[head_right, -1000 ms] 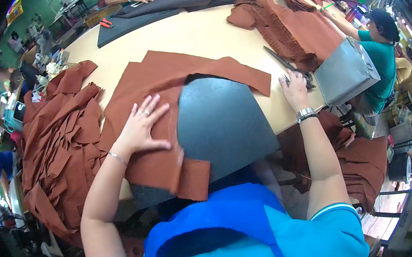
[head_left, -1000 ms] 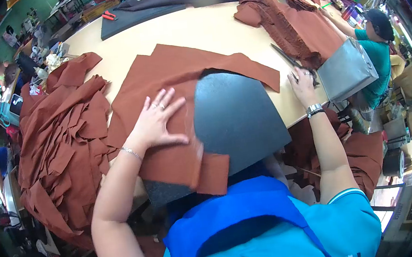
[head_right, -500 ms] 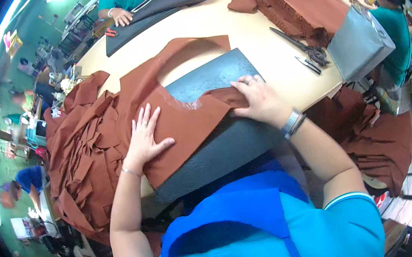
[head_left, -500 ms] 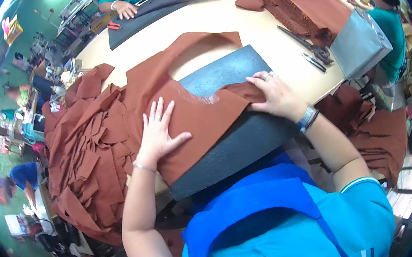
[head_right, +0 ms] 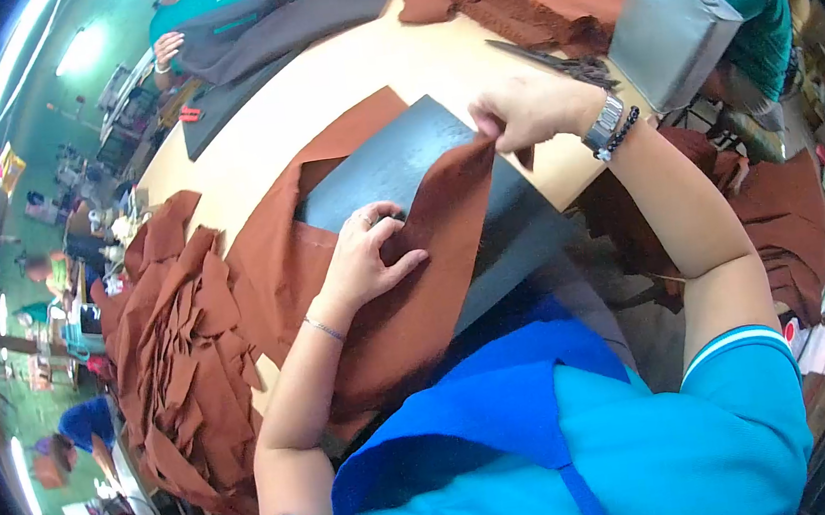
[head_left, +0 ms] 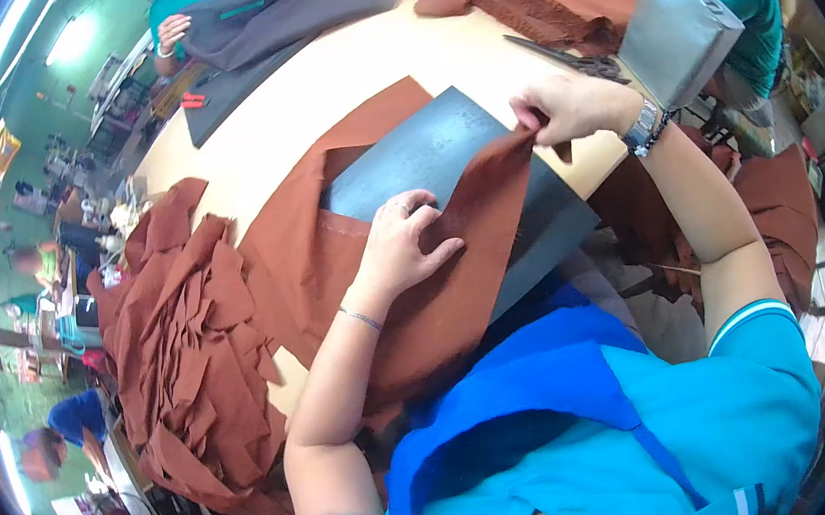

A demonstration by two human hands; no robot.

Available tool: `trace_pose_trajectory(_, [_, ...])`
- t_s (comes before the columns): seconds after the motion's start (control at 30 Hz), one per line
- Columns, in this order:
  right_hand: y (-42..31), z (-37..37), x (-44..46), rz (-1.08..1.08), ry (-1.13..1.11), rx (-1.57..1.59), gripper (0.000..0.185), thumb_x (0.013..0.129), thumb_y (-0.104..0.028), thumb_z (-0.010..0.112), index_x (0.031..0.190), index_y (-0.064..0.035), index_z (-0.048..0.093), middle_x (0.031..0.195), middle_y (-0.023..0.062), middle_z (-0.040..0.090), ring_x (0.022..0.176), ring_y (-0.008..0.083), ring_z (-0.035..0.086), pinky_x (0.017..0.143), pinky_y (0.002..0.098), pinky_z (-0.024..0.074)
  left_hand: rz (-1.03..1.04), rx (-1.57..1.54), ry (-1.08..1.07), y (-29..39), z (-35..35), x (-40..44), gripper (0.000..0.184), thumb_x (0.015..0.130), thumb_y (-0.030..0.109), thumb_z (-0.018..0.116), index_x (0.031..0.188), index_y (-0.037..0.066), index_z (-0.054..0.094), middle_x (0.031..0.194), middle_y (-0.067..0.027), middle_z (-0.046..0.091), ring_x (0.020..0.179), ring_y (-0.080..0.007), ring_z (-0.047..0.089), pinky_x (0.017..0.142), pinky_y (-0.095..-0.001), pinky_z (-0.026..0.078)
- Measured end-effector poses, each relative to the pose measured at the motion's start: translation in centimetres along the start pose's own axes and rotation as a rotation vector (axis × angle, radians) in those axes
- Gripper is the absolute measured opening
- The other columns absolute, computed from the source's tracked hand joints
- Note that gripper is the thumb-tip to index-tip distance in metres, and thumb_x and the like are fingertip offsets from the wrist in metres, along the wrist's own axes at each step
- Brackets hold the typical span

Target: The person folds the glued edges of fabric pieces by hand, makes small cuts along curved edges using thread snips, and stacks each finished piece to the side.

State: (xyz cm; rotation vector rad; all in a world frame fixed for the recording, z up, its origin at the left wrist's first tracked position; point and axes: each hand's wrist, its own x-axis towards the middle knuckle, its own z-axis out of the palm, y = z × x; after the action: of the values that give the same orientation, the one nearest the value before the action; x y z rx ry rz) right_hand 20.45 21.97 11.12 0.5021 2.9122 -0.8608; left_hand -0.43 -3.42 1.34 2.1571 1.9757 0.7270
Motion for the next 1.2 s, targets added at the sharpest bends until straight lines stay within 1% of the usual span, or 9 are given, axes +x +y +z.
trace_pose_trajectory(0.03, [-0.5,-1.0,-0.6,0.059,0.081,-0.063,0.021,0.07,-0.003,0.07,0.084,-0.0049,0.055,0.084,0.0111,0.061,0.078,0.0246,0.067,0.064,0.039,0.0533,-0.009,-0.037,0.003,-0.1,0.5,0.6,0.041,0.079,0.04,0.08,0.098,0.005,0.067,0.123,-0.0151,0.061,0.114,-0.0359,0.056,0.1,-0.0461,0.043])
trace_pose_trajectory(0.1, [0.2,-0.2,-1.1,-0.184,0.579,-0.65,0.043,0.066,-0.007,0.077,0.105,-0.0079,0.058,0.111,0.0118,0.059,0.111,0.0325,0.057,0.093,0.0458,0.0478,-0.034,-0.012,0.062,0.2,1.5,1.2,0.036,0.079,0.04,0.079,0.086,0.008,0.065,0.095,-0.0082,0.066,0.094,-0.0277,0.06,0.093,-0.0452,0.041])
trace_pose_trajectory(0.17, [-2.5,0.1,-0.7,-0.233,0.46,-0.348,0.049,0.07,-0.01,0.076,0.116,-0.0074,0.059,0.124,0.0158,0.058,0.117,0.0353,0.055,0.103,0.0423,0.0443,-0.087,0.049,0.029,0.7,1.4,1.6,0.034,0.079,0.04,0.079,0.086,0.011,0.065,0.085,-0.005,0.067,0.088,-0.0243,0.061,0.092,-0.0436,0.038])
trace_pose_trajectory(0.3, [-2.9,8.5,2.4,-0.467,0.124,-0.004,0.039,0.081,-0.008,0.069,0.118,-0.0028,0.061,0.123,0.0155,0.061,0.112,0.0344,0.062,0.098,0.0418,0.0513,-0.054,0.089,0.095,0.7,1.9,1.7,0.031,0.08,0.041,0.079,0.087,0.013,0.067,0.077,-0.0024,0.066,0.085,-0.0213,0.062,0.093,-0.0434,0.035])
trace_pose_trajectory(0.43, [-2.6,10.9,3.4,-0.362,0.022,0.046,0.019,0.084,-0.008,0.065,0.102,-0.0075,0.069,0.102,0.0138,0.065,0.1,0.0337,0.064,0.091,0.0431,0.0515,-0.067,0.108,0.077,0.6,1.3,1.2,0.026,0.083,0.038,0.076,0.09,0.013,0.069,0.085,-0.0026,0.068,0.088,-0.0215,0.063,0.096,-0.0453,0.035])
trace_pose_trajectory(0.6, [-1.3,12.0,2.3,-0.44,0.214,-0.029,0.014,0.085,-0.007,0.063,0.097,-0.0073,0.07,0.098,0.0118,0.064,0.095,0.0309,0.065,0.085,0.0408,0.053,-0.073,0.103,0.019,-0.6,-0.4,0.3,0.013,0.092,0.019,0.066,0.101,0.018,0.075,0.094,-0.0011,0.069,0.098,-0.0207,0.063,0.106,-0.0494,0.033])
trace_pose_trajectory(0.73, [-0.9,13.3,1.5,-0.584,0.385,-0.167,0.018,0.085,-0.007,0.061,0.101,-0.006,0.07,0.098,0.0074,0.063,0.09,0.0252,0.063,0.084,0.0354,0.0536,0.016,0.233,0.027,-2.0,-1.0,-0.5,0.02,0.09,0.013,0.064,0.101,0.024,0.077,0.098,0.0035,0.069,0.1,-0.0174,0.064,0.114,-0.0538,0.031])
trace_pose_trajectory(0.93, [-1.5,14.2,0.8,-0.589,0.402,-0.325,0.023,0.086,-0.012,0.055,0.104,-0.0036,0.068,0.1,0.0091,0.062,0.095,0.0256,0.062,0.085,0.0362,0.0532,0.225,0.485,0.095,-3.0,-0.9,-1.1,0.028,0.083,0.01,0.062,0.098,0.028,0.078,0.096,0.0067,0.066,0.092,-0.0132,0.064,0.113,-0.0536,0.035])
trace_pose_trajectory(1.2, [-4.2,15.1,0.3,-0.483,0.42,-0.509,0.034,0.089,-0.018,0.053,0.118,-0.0062,0.065,0.105,0.0058,0.062,0.097,0.02,0.061,0.081,0.0327,0.0474,0.221,0.44,0.15,-3.2,-0.4,-1.4,0.024,0.083,0.012,0.065,0.097,0.026,0.077,0.094,0.0069,0.064,0.091,-0.0129,0.064,0.113,-0.0544,0.035])
